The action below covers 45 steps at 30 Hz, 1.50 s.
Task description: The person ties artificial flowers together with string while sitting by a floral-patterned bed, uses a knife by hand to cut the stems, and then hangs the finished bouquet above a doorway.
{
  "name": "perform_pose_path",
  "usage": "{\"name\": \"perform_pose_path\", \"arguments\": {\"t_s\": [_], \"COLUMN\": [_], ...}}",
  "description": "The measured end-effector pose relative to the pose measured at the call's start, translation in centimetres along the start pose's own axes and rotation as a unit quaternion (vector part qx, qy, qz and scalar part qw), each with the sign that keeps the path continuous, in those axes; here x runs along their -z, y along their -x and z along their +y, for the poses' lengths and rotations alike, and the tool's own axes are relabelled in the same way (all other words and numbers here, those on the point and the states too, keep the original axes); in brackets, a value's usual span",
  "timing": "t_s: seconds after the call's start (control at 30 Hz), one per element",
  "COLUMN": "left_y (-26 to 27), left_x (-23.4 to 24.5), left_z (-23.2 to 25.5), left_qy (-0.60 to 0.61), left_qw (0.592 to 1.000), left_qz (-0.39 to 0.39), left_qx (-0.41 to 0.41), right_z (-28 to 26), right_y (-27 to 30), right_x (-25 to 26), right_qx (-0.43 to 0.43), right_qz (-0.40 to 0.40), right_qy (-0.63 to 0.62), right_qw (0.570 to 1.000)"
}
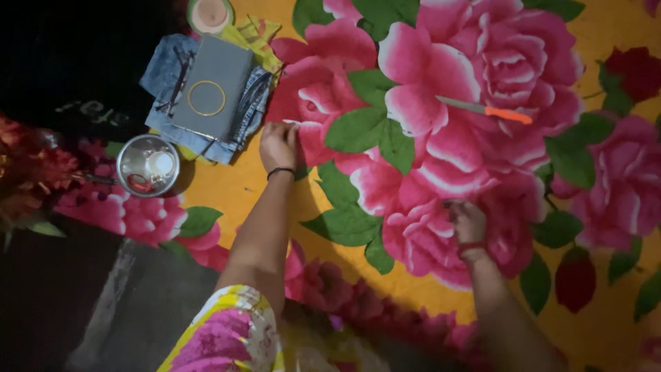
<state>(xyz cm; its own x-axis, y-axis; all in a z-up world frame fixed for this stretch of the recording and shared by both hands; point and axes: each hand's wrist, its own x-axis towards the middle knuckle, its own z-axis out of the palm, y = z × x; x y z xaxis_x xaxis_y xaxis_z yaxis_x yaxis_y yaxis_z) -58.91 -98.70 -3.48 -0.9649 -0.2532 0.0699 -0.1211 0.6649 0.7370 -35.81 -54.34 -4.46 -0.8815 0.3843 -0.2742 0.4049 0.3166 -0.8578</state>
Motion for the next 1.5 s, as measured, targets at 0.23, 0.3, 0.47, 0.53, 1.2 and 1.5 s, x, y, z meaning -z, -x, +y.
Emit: {"name": "perform_pose_path", "arguments": {"t_s": [0.23, 0.3, 0.47, 0.53, 1.2, 1.5], "left_y": [3.9, 4.7, -1.8, -6.3, -5.6, -27.7], "left_x": [3.2, 4.6, 5.5, 3.7, -17.5, -26.8], "left_z": [5.2, 7.3, 10.7, 11.2, 24.5, 23.7], "left_qy": [-0.006, -0.025, -0.034, -0.019, 0.009, -0.253], "left_qw": [0.978, 0.946, 0.859, 0.892, 0.745, 0.909], "left_qz": [-0.137, -0.223, -0.342, -0.237, -0.400, -0.105], "left_qx": [-0.156, -0.235, -0.379, -0.384, -0.534, -0.313], "right_z": [1.9, 0.6, -5.1, -8.1, -1.0, 0.5], "right_y": [-10.3, -12.9, -16.7, -18.2, -20.9, -22.8], "right_x": [3.1, 3.7, 4.3, 5.0, 7.9, 8.7], "right_qx": [-0.101, -0.115, 0.018, 0.193, 0.154, 0.191], "right_qz": [-0.184, -0.199, 0.030, 0.069, 0.204, 0.195], "right_qy": [-0.563, -0.543, 0.249, 0.418, 0.393, 0.358], "right_qw": [0.799, 0.807, 0.968, 0.885, 0.883, 0.893]}}
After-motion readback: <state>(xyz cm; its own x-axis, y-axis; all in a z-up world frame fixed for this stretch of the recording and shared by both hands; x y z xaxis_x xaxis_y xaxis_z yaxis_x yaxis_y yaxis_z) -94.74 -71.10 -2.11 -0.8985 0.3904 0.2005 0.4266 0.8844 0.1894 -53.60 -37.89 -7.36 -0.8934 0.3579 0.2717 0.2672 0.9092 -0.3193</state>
